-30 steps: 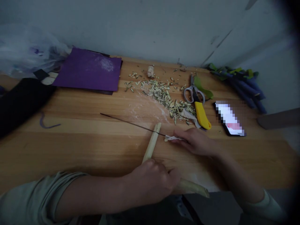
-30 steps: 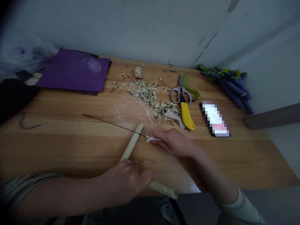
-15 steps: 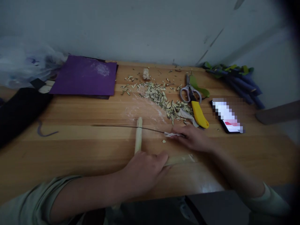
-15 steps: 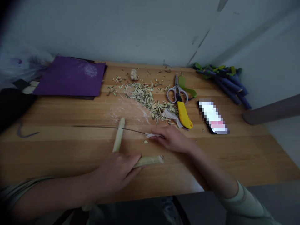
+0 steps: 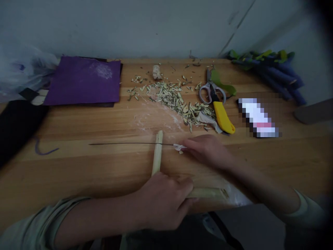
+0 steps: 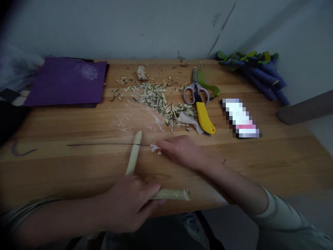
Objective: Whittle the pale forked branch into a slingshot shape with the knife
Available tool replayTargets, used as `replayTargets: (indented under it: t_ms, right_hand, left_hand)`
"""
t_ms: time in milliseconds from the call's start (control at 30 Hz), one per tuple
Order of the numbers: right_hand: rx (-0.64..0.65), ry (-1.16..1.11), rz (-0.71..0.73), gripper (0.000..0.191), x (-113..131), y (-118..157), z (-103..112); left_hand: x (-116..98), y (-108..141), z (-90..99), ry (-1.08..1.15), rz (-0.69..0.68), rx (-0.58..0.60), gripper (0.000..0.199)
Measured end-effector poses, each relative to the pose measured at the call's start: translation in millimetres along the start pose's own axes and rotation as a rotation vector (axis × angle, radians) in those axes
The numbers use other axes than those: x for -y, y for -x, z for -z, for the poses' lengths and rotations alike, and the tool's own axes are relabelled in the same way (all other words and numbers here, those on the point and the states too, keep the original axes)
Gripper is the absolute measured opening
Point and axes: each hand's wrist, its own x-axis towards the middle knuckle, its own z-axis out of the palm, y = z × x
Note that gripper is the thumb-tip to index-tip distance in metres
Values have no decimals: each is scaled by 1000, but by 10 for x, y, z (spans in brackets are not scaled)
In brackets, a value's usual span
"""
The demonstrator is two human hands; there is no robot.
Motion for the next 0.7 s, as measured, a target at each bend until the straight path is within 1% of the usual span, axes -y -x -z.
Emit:
replayTargets:
  t_ms: [100, 233, 367, 433, 567, 633, 700]
  right_hand:
    - [11, 40, -11, 20, 99, -1, -29]
    - [-9, 44, -26, 21, 120, -1, -47]
    - [19, -74, -68, 23, 113, -13, -52]
    - [36, -94, -74, 23, 123, -27, -47]
    - [118, 13, 2, 26, 119, -58, 2]
    - [164, -31, 38, 29, 80, -61, 36]
    - [167, -138, 44, 30, 24, -50, 59]
  left_hand:
    - [-5, -13, -17, -4, -26, 37, 26]
    - [-6, -20, 11, -3, -31, 36, 26]
    - [-9, -23, 30, -31, -28, 51, 22]
    - [-11, -28, 17, -45, -28, 57, 22]
    - [-37, -39, -42, -58, -60, 92, 23]
    - [-62, -35, -68, -72, -71, 103, 21]
    - [-87, -21, -80, -82, -70, 98, 20]
